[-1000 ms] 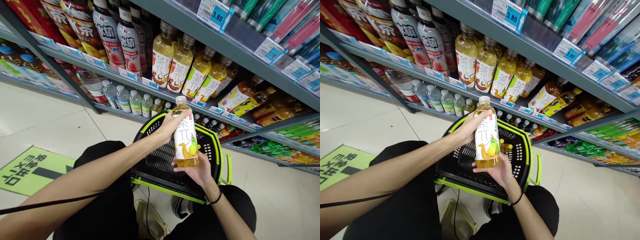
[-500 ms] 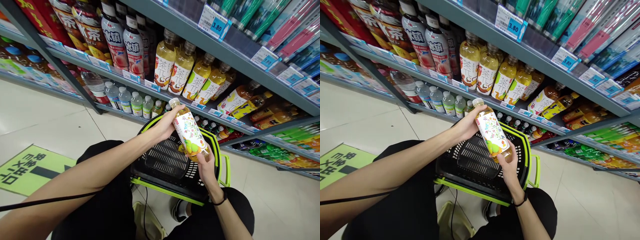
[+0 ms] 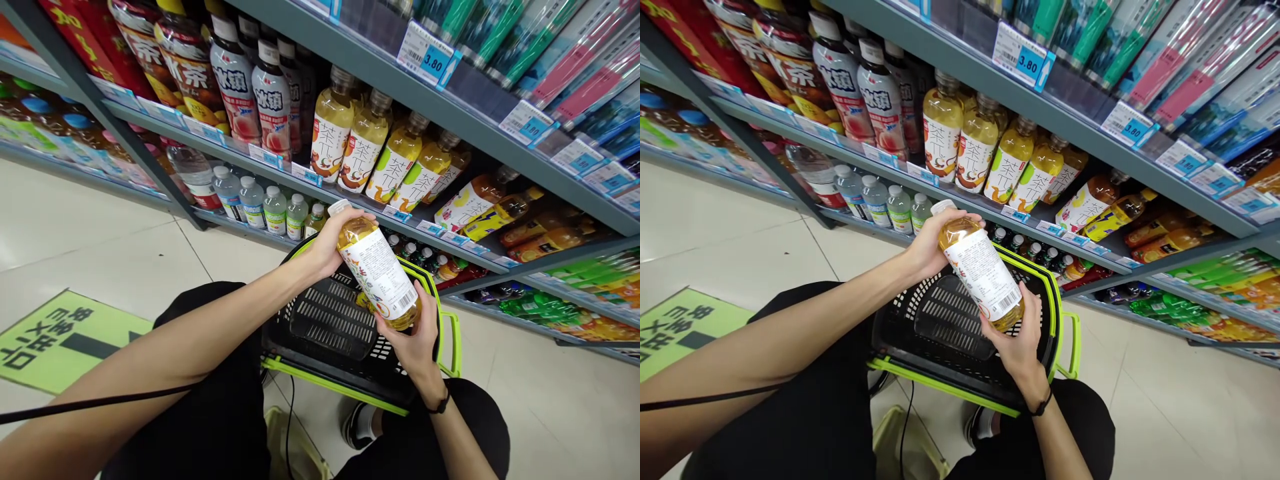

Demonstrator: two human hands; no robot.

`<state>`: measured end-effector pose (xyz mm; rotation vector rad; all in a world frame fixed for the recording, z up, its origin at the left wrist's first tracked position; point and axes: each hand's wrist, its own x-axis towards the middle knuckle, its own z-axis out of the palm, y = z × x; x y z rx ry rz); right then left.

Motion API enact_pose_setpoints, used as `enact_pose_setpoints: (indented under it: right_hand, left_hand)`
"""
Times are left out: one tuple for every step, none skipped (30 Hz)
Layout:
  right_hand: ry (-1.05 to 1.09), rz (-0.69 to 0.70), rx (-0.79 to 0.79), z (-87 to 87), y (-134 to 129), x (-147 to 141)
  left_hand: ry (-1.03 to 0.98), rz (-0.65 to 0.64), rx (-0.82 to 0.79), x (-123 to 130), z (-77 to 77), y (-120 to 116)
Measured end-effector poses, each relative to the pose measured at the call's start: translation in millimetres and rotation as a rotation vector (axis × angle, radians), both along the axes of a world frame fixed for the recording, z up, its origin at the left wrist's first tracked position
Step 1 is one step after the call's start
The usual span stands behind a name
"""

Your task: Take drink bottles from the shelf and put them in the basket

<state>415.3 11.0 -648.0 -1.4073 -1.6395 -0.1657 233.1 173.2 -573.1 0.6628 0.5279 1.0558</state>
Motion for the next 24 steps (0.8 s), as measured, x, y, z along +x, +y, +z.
enact_pose_setpoints:
  right_hand:
    - [-0.05, -0.008, 0.034, 2.1, 0.0, 0.9]
    - [-0.101, -0.012, 0.068, 4.0, 0.0, 2.4]
    - [-0.15, -0.013, 0.102, 5.4, 0.0, 4.6]
    - [-0.198, -0.007, 0.13, 6.5, -0.1, 7.3]
    - [-0.243, 0.005, 0.152, 7.3, -0.3, 10.3]
    - [-0.283, 0.022, 0.172, 8.0, -0.7, 13.3]
    - [-0.317, 0.036, 0.19, 8.7, -1.2, 15.9]
    - [-0.347, 0.046, 0.206, 9.5, -1.9, 18.1]
    - [-0.373, 0.051, 0.216, 10.4, -2.9, 19.7]
    - [-0.397, 0.05, 0.224, 11.3, -3.9, 20.7]
    - [-0.415, 0.045, 0.231, 12.0, -5.0, 21.2]
    - [-0.429, 0.041, 0.235, 12.5, -6.0, 21.2]
    - [-0.437, 0.039, 0.238, 12.6, -6.8, 20.9]
    - [-0.434, 0.038, 0.241, 12.3, -7.3, 20.3]
    - [-0.419, 0.038, 0.242, 11.7, -7.3, 19.5]
    - [-0.395, 0.038, 0.239, 10.9, -7.0, 18.3]
    - [-0.363, 0.039, 0.232, 9.9, -6.4, 16.9]
    - [-0.329, 0.038, 0.223, 9.0, -5.5, 15.1]
    - [-0.295, 0.033, 0.21, 8.4, -4.6, 13.0]
    - [-0.262, 0.021, 0.191, 8.1, -3.9, 10.7]
    - [-0.225, 0.006, 0.164, 8.1, -3.4, 8.3]
    - [-0.176, -0.004, 0.129, 8.4, -3.2, 5.8]
    - [-0.11, -0.003, 0.085, 9.0, -3.4, 3.4]
    - [-0.02, 0.013, 0.032, 9.5, -3.8, 1.2]
  left_hand:
    - [-0.013, -0.007, 0.018, -0.4, 1.2, -0.5]
    - [-0.027, -0.016, 0.033, -0.7, 2.6, -1.3]
    - [-0.042, -0.028, 0.044, -1.0, 4.2, -2.1]
    - [-0.057, -0.04, 0.054, -1.4, 5.7, -3.0]
    - [-0.072, -0.053, 0.062, -1.8, 7.2, -3.8]
    - [-0.085, -0.063, 0.069, -2.4, 8.6, -4.6]
    - [-0.092, -0.073, 0.076, -3.0, 9.7, -5.2]
    - [-0.097, -0.082, 0.085, -3.7, 10.5, -5.6]
    - [-0.101, -0.091, 0.097, -4.4, 11.1, -5.8]
    - [-0.104, -0.101, 0.112, -5.2, 11.5, -5.8]
    - [-0.109, -0.114, 0.128, -6.0, 11.7, -5.7]
    - [-0.116, -0.128, 0.145, -6.7, 11.9, -5.6]
    - [-0.125, -0.141, 0.159, -7.4, 12.0, -5.4]
    - [-0.134, -0.152, 0.17, -8.1, 12.2, -5.4]
    - [-0.139, -0.159, 0.178, -8.5, 12.4, -5.4]
    - [-0.14, -0.162, 0.181, -8.8, 12.5, -5.5]
    - [-0.134, -0.165, 0.182, -9.0, 12.5, -5.6]
    - [-0.126, -0.166, 0.183, -9.0, 12.5, -5.9]
    - [-0.118, -0.169, 0.182, -8.9, 12.4, -6.1]
    - [-0.109, -0.174, 0.182, -8.8, 12.2, -6.4]
    - [-0.101, -0.179, 0.183, -8.7, 12.1, -6.5]
    - [-0.096, -0.184, 0.185, -8.7, 12.1, -6.6]
    - [-0.092, -0.188, 0.191, -8.8, 12.3, -6.6]
    - [-0.088, -0.191, 0.201, -9.1, 12.5, -6.5]
